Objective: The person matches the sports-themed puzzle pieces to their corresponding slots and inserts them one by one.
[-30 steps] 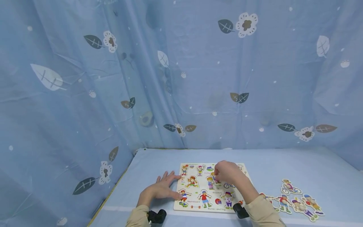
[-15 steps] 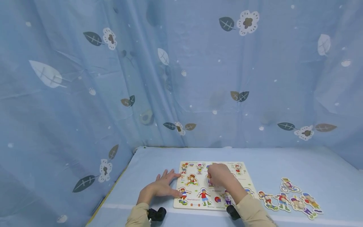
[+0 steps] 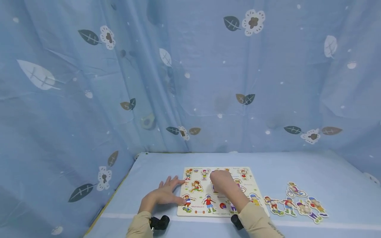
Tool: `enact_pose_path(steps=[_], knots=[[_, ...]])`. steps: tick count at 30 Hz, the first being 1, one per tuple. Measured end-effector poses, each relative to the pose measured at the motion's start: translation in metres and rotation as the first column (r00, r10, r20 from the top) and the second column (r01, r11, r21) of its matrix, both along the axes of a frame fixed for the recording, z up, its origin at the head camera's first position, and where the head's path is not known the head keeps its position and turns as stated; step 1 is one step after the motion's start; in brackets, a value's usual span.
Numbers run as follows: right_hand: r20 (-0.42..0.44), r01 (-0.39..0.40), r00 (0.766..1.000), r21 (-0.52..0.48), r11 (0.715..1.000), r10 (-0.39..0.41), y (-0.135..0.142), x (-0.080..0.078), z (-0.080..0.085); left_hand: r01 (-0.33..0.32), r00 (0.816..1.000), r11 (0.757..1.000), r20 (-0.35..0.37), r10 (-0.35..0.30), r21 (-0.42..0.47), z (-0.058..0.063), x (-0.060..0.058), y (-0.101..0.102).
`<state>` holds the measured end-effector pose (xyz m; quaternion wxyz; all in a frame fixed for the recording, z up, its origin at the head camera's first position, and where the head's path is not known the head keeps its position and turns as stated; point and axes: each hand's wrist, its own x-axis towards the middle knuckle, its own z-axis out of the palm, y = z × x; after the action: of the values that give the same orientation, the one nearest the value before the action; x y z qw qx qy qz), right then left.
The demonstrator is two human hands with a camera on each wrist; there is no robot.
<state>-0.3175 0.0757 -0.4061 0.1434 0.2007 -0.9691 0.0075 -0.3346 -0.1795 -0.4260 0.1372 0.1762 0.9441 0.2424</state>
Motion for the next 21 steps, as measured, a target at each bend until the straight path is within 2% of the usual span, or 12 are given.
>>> enact_pose_path(steps=[2, 5, 13, 21], knots=[[-0.010, 0.008, 1.000, 0.011, 1.000, -0.008, -0.0014, -0.0004, -0.0003, -0.003, 1.000, 1.000, 0.002, 0.003, 0.000, -0.0010, -0.0017, -0.0007], [-0.004, 0.015, 1.000, -0.027, 1.000, -0.015, -0.0011, -0.0008, -0.0022, -0.005, 1.000, 1.000, 0.001, 0.005, -0.010, -0.0039, -0.0038, -0.0017], [0.023, 0.002, 1.000, -0.187, 0.982, 0.002, 0.0023, 0.0019, -0.0020, -0.002, 1.000, 1.000, -0.001, 0.002, -0.001, -0.0031, -0.0056, -0.0035], [-0.055, 0.027, 0.998, -0.126, 0.992, -0.034, 0.0000, 0.0001, -0.0100, 0.001, 1.000, 1.000, 0.002, -0.001, -0.002, -0.0017, -0.0030, -0.0011]])
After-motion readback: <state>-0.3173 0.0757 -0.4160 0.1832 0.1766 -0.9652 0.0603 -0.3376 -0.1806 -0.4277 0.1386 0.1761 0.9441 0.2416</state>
